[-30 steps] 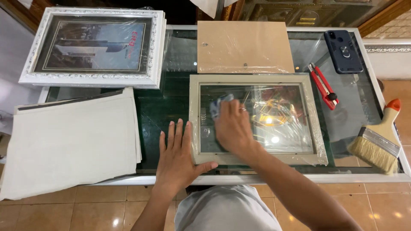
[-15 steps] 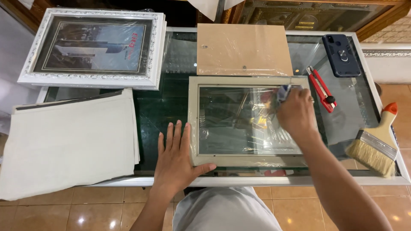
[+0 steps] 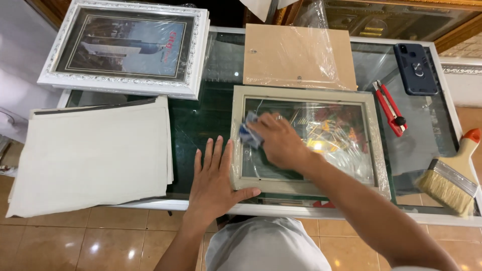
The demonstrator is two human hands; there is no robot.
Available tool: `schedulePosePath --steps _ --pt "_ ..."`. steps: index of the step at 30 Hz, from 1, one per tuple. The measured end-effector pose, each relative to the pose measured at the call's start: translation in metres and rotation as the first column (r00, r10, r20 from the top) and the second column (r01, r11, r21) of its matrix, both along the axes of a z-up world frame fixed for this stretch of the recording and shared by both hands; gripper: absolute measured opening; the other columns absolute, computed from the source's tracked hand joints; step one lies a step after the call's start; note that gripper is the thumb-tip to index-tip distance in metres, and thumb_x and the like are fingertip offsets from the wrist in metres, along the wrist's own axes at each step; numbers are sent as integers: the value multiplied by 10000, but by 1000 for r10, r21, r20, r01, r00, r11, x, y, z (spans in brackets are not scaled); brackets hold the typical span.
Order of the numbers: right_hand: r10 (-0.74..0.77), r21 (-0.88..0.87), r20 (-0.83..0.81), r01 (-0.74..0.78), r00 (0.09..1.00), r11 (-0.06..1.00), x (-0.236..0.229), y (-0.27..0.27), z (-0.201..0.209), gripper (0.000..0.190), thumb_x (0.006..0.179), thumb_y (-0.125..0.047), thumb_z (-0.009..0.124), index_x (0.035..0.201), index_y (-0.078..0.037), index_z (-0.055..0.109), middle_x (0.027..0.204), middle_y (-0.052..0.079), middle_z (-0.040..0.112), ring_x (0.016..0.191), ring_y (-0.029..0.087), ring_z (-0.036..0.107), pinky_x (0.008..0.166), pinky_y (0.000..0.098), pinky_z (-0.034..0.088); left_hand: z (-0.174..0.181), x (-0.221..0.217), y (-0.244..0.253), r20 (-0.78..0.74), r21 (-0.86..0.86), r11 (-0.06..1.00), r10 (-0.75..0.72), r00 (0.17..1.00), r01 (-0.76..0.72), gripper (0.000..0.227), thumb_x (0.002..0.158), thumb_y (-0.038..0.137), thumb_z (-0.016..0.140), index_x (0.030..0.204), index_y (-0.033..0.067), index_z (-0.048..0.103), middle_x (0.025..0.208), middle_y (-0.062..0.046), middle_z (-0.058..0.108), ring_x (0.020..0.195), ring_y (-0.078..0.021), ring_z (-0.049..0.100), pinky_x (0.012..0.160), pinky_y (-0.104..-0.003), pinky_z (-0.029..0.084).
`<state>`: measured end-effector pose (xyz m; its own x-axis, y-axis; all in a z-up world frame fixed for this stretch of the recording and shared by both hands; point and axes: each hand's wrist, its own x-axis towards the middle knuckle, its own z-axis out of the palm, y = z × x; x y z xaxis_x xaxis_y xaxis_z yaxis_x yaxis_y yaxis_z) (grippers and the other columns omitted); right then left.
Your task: Clean picture frame glass and assemble a photo into a frame by securing it with tape and a backing board.
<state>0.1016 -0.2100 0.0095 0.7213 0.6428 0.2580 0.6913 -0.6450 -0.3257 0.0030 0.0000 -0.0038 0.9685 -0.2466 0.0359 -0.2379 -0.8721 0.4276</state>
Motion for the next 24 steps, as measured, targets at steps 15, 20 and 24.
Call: schedulePosePath --steps 15,20,24 --pt "-369 454 0 329 929 828 -73 -24 28 534 770 66 617 1302 24 623 1169 222 614 1062 400 598 921 451 497 41 -26 -64 -78 -752 657 0 997 -59 982 986 634 492 1603 -59 174 1625 -268 373 1526 -341 374 1216 -398 311" --pt "-125 739 -393 394 911 547 -105 -11 15 263 971 -2 623 1233 8 642 1124 126 650 1033 234 599 912 368 498 22 -16 -94 -71 -948 316 -87 994 -40 803 1087 512 378 1639 -42 195 1554 -239 461 1430 -284 453 1194 -352 344" --pt "607 491 -699 871 378 24 -102 -10 53 269 958 -114 543 1201 -21 610 1047 61 708 929 157 667 840 305 550 22 -8 -96 13 -1000 -2 -174 985 13 695 1141 431 370 1658 -5 209 1662 -184 392 1499 -228 408 1264 -350 297"
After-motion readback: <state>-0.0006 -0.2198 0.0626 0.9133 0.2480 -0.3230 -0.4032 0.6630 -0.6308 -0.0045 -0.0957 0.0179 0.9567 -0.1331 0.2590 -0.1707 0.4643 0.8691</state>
